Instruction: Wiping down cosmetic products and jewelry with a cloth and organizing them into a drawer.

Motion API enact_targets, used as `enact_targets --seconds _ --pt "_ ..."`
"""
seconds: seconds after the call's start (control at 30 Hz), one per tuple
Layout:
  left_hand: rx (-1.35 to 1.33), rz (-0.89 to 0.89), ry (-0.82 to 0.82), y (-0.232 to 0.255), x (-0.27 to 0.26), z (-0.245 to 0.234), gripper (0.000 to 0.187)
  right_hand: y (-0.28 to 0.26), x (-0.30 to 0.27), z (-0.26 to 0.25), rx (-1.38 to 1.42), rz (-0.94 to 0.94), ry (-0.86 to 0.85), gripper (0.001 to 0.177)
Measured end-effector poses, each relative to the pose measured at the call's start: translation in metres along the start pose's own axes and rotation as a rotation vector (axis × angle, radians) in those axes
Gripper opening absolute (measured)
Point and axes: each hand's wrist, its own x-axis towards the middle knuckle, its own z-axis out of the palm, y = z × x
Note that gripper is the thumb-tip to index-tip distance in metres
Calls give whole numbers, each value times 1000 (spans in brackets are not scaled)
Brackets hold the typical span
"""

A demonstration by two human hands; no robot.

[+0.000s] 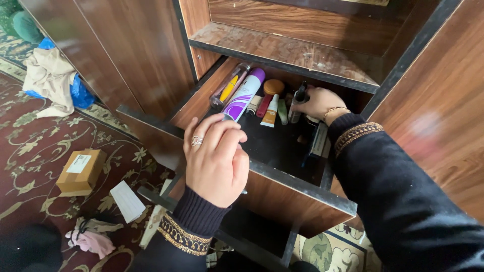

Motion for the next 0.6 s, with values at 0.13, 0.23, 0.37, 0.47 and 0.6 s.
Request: enact_targets --seconds 0.13,0.23,0.37,0.47,0.6 --pt "18 -17 -3 2 -3 -2 16 -5 -20 -3 25 15 14 87" --pt "20 -29 -4 1 -5 -3 18 -22 -57 -18 57 5 40 100" --pt "77 -31 61 2 -10 -5 19 -34 -113 -42 114 -78 11 96" --pt "82 -42 98 6 -17 -14 25 -43 -164 -65 208 -174 57 75" --pt "4 -147 157 18 -36 -24 41 -62 -244 -102 376 -211 197 43"
